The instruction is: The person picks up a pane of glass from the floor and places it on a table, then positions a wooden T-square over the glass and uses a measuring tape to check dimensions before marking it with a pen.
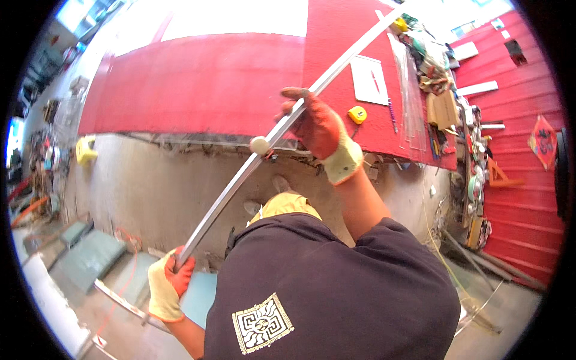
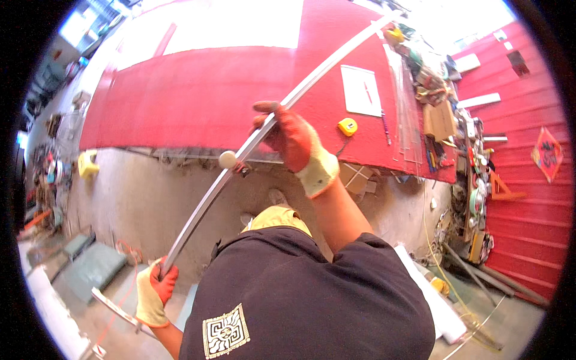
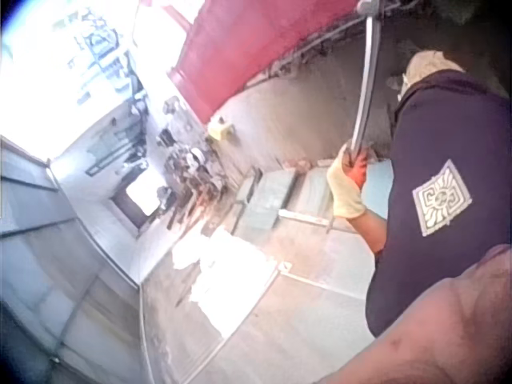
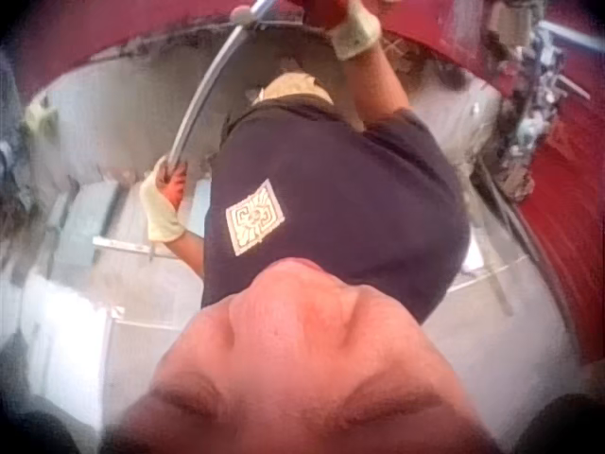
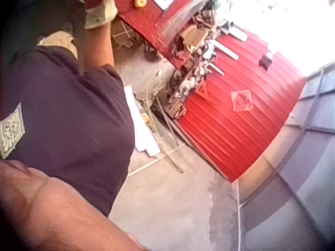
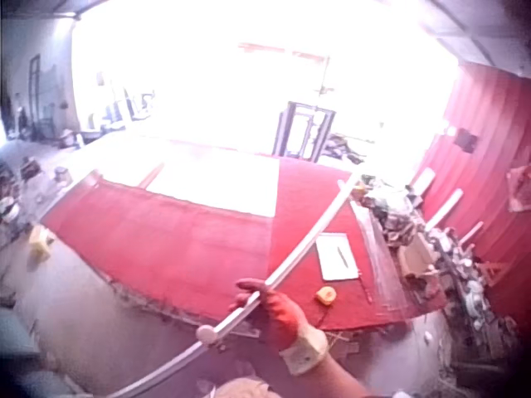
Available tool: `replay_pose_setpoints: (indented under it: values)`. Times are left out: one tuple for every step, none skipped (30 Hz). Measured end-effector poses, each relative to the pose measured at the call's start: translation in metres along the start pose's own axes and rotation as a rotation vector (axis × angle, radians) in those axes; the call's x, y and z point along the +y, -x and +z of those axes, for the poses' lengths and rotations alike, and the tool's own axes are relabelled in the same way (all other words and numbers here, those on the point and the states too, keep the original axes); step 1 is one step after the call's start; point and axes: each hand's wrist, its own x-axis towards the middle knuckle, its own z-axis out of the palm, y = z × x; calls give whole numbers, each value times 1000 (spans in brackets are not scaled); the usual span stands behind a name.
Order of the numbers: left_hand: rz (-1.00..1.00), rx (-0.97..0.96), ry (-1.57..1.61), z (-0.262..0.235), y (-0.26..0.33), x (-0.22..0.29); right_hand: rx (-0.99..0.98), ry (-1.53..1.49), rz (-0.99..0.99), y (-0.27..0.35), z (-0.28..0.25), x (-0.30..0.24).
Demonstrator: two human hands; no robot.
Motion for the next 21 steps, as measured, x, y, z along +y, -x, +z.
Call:
replay_pose_setpoints:
  values:
    - [-17, -6, 12, 5, -2, 2, -11, 3, -6, -3, -3, -4]
    - [-52, -10, -39, 9, -5, 6, 15, 14, 18, -6, -6, -8]
    - [-19, -26, -106, 13, -9, 8, -28, 18, 0, -10, -9, -12]
    - [-12, -31, -4, 16, -12, 13, -25, 31, -9, -14, -13, -16]
    - [-42, -43, 24, 21, -13, 16, -26, 44, -20, -16, -15, -19]
    - [-72, -51, 17, 25, -16, 21, -41, 52, -41, -19, -20, -22]
    - [-76, -58, 50, 27, -19, 26, -46, 59, -55, -21, -26, -25]
    - [-103, -61, 84, 30, -23, 30, -58, -4, -68, -24, -31, -25]
    - [-119, -57, 95, 33, -27, 35, -82, -74, -94, -29, -36, -25]
    - [-124, -49, 88, 36, -30, 39, -118, -144, -121, -33, -43, -24]
    - [-107, -53, 81, 38, -34, 43, -145, -171, -105, -36, -52, -26]
    - [-114, -55, 92, 41, -38, 46, -153, -197, -85, -40, -61, -27]
    - [-107, -50, 87, 44, -41, 50, -170, -228, -67, -44, -70, -28]
    - [-102, -45, 82, 48, -44, 53, -122, -230, -24, -47, -80, -29]
    - [-100, -44, 122, 51, -46, 56, -146, -237, -27, -46, -89, -30]
    - [-99, -42, 162, 55, -49, 59, -108, -215, -7, -45, -97, -30]
    - [-97, -37, 202, 58, -52, 62, -87, -200, 6, -46, -104, -30]
    - [-111, -34, 195, 60, -54, 65, -52, -124, 17, -48, -110, -29]
    - [-125, -32, 190, 62, -56, 68, -32, -53, 20, -50, -116, -27]
    - [-118, -25, 162, 65, -58, 71, -12, 18, 23, -52, -121, -26]
    - [-145, -38, 190, 67, -60, 75, -70, 132, -42, -54, -126, -24]
